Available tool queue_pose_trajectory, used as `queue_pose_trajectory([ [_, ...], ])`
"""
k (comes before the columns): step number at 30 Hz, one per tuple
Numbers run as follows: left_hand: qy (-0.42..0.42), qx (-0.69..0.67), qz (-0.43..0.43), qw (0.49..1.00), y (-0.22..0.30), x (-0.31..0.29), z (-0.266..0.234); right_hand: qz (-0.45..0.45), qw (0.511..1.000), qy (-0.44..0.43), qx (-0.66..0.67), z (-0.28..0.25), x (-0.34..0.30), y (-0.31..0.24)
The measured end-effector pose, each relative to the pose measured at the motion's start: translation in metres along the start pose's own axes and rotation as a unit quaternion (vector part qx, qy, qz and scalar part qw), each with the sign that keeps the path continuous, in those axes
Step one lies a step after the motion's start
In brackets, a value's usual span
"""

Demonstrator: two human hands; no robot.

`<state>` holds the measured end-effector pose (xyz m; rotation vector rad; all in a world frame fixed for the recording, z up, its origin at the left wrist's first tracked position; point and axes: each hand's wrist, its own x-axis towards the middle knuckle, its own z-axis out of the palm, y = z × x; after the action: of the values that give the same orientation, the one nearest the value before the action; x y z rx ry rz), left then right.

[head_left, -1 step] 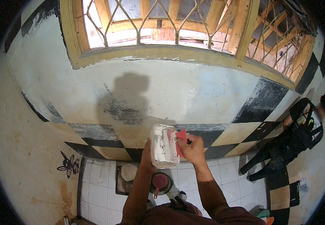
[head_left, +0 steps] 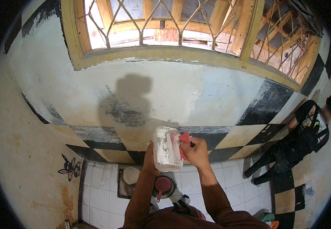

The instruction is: The person applies putty to a wall with a plastic putty knife, scraping the putty from a plastic container and smoothing it over the surface below a window.

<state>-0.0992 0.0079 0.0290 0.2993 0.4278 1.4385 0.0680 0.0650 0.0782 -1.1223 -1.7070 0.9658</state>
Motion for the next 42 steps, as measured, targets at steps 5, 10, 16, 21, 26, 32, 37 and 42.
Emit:
queue_pose_trajectory([
  [5,0.028,0.002,-0.013,1.000,-0.002,0.002,0.000,-0.020,0.999,0.024,0.038,0.002,0.001,0.005],
  [10,-0.009,-0.004,-0.007,1.000,-0.002,0.002,0.004,0.012,0.997,0.020,0.077,0.000,0.004,0.008],
  [16,-0.018,-0.021,-0.007,1.000,-0.012,0.013,-0.020,0.062,0.993,0.023,0.101,0.002,0.001,0.004],
  [21,-0.006,-0.008,0.012,1.000,-0.016,0.016,-0.026,0.070,0.988,0.031,0.131,0.001,0.003,0.007],
  [26,0.053,-0.012,0.015,0.998,-0.020,0.017,-0.018,0.132,0.949,-0.010,0.287,-0.010,0.010,0.038],
  [32,-0.086,-0.147,0.102,0.980,-0.027,0.025,-0.039,0.298,0.776,0.072,0.551,-0.038,0.024,0.050],
  [37,-0.018,-0.095,0.149,0.984,-0.026,0.019,-0.038,0.135,0.836,0.146,0.512,-0.084,0.057,0.052],
  [42,0.041,-0.081,0.134,0.987,-0.019,-0.003,-0.011,-0.154,0.910,0.363,0.125,-0.112,0.094,0.032],
])
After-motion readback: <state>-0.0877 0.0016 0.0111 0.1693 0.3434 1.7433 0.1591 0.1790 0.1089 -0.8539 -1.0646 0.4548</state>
